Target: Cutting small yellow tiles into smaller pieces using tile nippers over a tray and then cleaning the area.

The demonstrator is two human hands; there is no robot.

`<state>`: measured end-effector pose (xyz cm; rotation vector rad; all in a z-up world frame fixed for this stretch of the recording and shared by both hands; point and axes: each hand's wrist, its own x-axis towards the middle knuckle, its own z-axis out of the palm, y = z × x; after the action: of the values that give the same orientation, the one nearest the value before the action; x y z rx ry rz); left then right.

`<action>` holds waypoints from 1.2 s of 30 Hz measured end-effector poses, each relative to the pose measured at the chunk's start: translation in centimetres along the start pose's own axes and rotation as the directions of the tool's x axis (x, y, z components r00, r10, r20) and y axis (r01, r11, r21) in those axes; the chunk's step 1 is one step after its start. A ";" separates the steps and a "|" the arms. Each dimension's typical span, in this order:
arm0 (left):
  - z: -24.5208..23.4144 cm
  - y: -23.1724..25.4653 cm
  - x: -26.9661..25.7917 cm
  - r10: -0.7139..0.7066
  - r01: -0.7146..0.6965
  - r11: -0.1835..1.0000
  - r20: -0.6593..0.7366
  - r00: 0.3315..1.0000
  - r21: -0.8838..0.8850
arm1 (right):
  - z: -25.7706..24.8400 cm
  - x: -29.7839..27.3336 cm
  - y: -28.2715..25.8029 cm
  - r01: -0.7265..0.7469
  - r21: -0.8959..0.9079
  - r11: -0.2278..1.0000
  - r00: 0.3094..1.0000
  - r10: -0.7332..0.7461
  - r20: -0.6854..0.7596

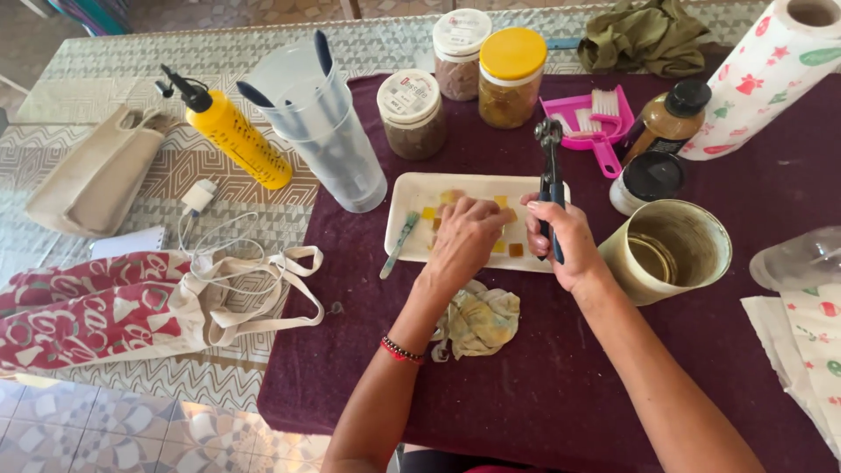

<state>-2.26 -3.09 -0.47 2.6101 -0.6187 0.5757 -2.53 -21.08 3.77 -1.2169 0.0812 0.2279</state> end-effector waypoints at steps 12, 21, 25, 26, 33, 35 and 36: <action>1.2 -4.4 -0.4 -0.102 0.112 0.992 -0.147 0.984 0.066 | 0.2 -0.4 -0.1 -0.001 -0.013 1.000 1.000 0.001 0.018; -0.5 -0.2 0.0 -0.110 0.113 0.991 -0.052 0.993 0.068 | 0.3 -0.4 -0.4 -0.010 0.001 1.000 1.000 0.010 0.024; 2.7 -1.1 -0.5 -0.014 0.037 0.989 -0.158 0.987 0.145 | 0.4 -0.5 -0.2 -0.016 0.005 1.000 0.999 0.015 0.028; 2.7 -1.4 -0.5 -0.023 0.044 0.993 -0.190 0.982 0.110 | 0.4 -0.5 -0.1 -0.021 0.008 1.000 0.999 0.021 0.027; -3.9 0.1 1.1 -0.511 0.332 0.239 0.172 0.842 -0.913 | 0.2 -0.3 0.3 -0.006 0.020 1.000 1.000 0.005 0.025; -3.2 -0.2 1.3 -0.519 0.335 0.109 0.234 0.822 -0.936 | 0.2 -0.3 0.4 -0.008 0.018 1.000 1.000 0.008 0.028; -2.9 -0.3 1.4 -0.518 0.334 -0.023 0.297 0.802 -0.942 | 0.2 -0.3 0.5 -0.012 0.018 1.000 0.999 0.011 0.030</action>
<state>-1.83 -1.97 2.53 1.2219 0.0277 0.0122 -2.98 -20.74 3.45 -1.1954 0.0643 0.2548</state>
